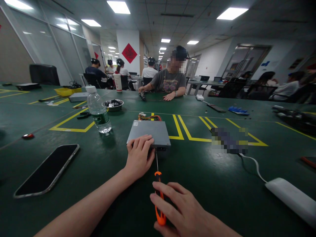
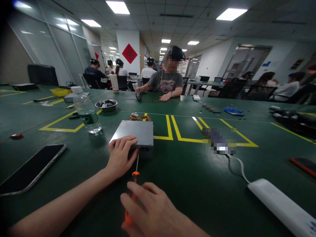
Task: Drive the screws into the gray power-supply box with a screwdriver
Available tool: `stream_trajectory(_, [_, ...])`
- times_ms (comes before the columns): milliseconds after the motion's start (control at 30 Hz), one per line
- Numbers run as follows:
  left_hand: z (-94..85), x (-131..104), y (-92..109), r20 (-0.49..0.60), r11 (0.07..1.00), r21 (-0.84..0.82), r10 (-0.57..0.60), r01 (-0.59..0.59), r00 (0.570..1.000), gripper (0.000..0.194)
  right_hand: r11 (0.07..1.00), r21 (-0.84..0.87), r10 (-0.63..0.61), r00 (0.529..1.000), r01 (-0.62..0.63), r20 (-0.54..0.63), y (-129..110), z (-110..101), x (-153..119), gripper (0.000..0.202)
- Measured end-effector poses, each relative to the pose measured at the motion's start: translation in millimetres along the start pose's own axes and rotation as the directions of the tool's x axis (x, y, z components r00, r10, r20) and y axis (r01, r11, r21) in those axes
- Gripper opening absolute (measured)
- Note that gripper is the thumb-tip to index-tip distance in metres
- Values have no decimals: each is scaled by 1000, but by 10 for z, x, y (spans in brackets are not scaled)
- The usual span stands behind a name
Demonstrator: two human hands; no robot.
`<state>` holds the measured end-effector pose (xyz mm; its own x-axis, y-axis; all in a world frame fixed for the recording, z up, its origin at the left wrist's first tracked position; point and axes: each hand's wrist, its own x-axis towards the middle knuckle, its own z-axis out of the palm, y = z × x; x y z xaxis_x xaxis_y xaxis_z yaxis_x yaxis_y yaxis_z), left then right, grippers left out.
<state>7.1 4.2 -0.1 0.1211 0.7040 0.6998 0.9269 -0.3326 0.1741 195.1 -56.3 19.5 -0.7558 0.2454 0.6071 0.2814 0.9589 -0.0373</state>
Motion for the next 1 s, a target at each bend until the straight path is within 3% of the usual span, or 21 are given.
stream_trajectory(67, [2,0,-3,2,1000,1,4,-4,1000,25,1000,-19,-24,1000,24,9,-6,-15,12,28])
stream_trajectory(267, [8,2,-13,7,1000,10,8,-8,1000,25,1000,7,5,991,-4,-132,33,-5,-60,28])
stream_trajectory(367, [14,1,-18,-3,1000,10,11,-11,1000,26,998,59,34,996,-29,-86,35,-15,-58,34])
stream_trajectory(500, [17,-4,-18,-5,1000,9,15,-15,1000,27,1000,25,-7,1000,6,22,14,-28,-24,28])
stream_trajectory(700, [10,1,-12,-12,1000,8,13,-13,1000,26,999,24,48,991,-45,-128,45,51,-84,31])
stream_trajectory(900, [14,6,-8,-12,1000,6,11,-11,1000,26,999,26,42,999,-42,3,11,16,-29,32])
stream_trajectory(1000, [12,4,-6,-6,1000,5,6,-6,1000,26,1000,5,6,1000,-6,-1,6,-2,-23,27])
